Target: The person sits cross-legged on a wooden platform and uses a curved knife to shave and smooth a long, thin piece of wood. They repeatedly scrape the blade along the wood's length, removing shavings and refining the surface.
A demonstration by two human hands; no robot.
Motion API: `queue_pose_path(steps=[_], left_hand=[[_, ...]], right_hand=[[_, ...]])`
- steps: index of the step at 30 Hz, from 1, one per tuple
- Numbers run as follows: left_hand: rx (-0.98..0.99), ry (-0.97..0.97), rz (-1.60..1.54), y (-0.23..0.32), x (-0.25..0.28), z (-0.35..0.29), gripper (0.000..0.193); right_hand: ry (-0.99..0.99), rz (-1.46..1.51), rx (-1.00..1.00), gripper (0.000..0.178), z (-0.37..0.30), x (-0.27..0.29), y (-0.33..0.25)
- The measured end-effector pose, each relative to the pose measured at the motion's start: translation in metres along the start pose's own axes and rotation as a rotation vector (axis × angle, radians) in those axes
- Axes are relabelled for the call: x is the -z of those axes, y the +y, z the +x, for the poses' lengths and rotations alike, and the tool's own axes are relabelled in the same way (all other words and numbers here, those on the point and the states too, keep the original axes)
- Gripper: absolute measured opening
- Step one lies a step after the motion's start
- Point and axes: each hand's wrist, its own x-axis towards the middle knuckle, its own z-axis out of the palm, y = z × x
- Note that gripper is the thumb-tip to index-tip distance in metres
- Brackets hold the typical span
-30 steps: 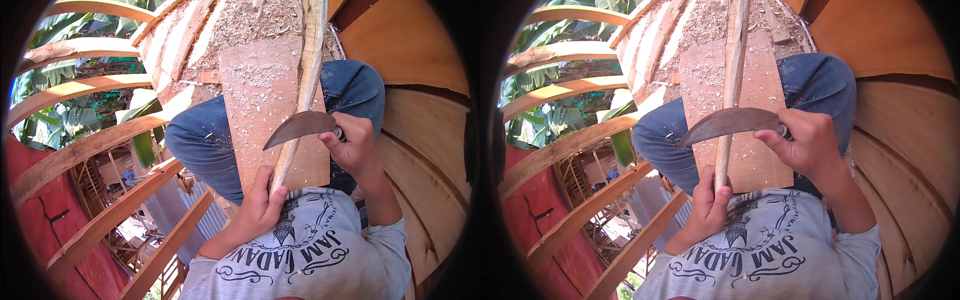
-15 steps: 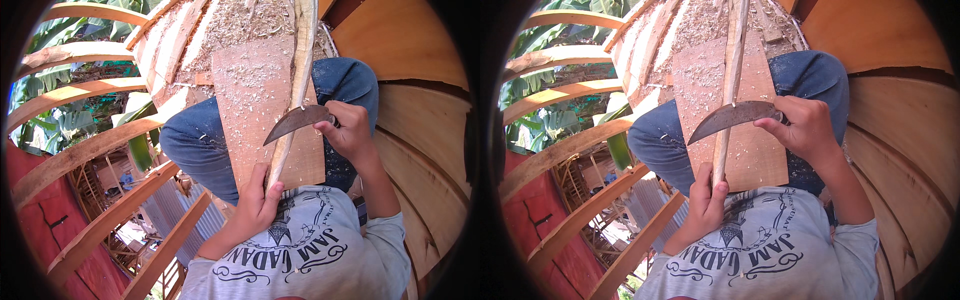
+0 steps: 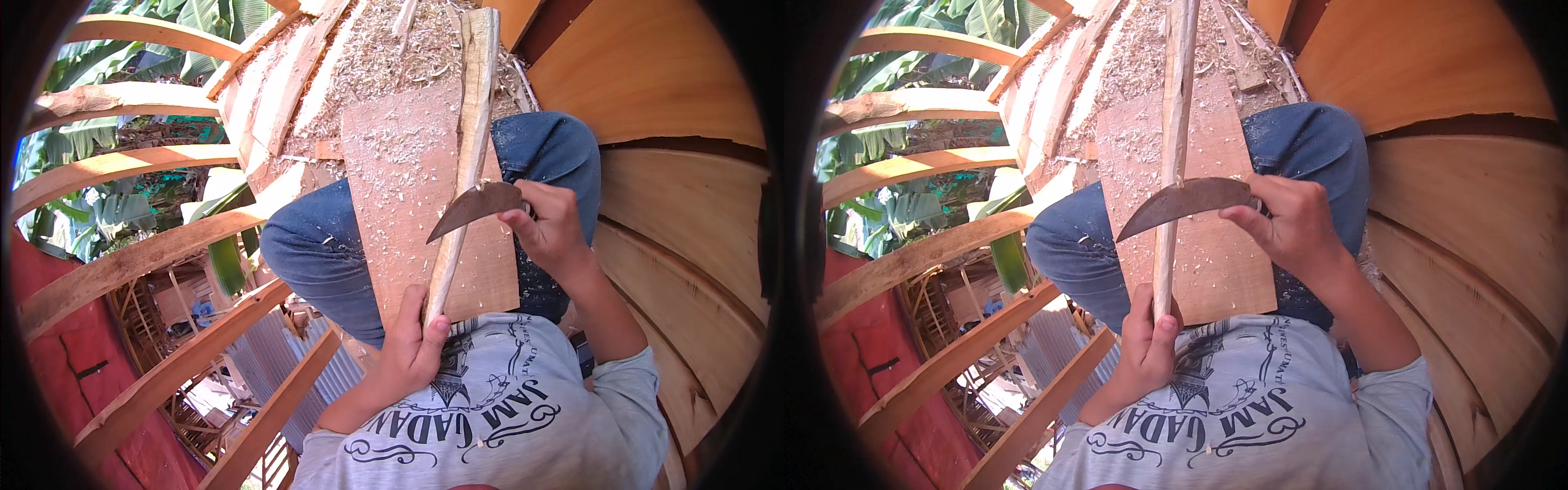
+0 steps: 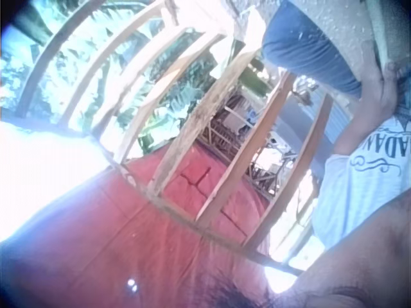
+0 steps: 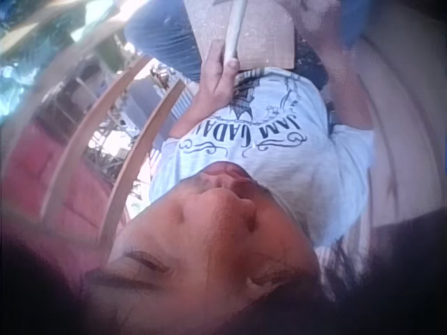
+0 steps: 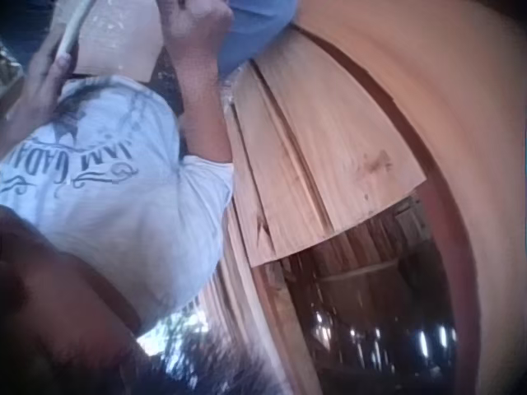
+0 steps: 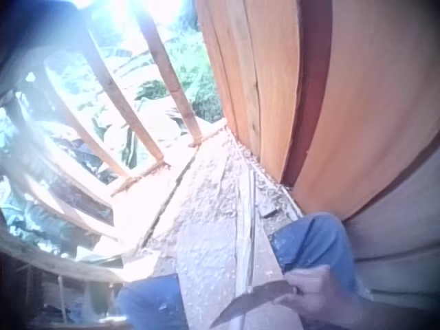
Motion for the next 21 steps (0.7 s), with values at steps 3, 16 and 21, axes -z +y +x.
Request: queue_pose_path(steps=[3,16,21], left_hand=[[0.164,-0.045,-0.077,0.002,0.003,-0.004,0.028],[0.024,-0.113,-0.493,-0.013,-0.005,-0.002,0.045],[0.059,-0.098,-0.588,-0.001,0.004,0.007,0.046]], right_hand=[[0.009,-0.051,0.016,0.042,0.003,0.006,-0.004],[0.124,0.31,-0.208,0.054,-0.002,0.022,-0.011],[0.071,0.281,-0.131,0.051,-0.006,0.02,-0.022]])
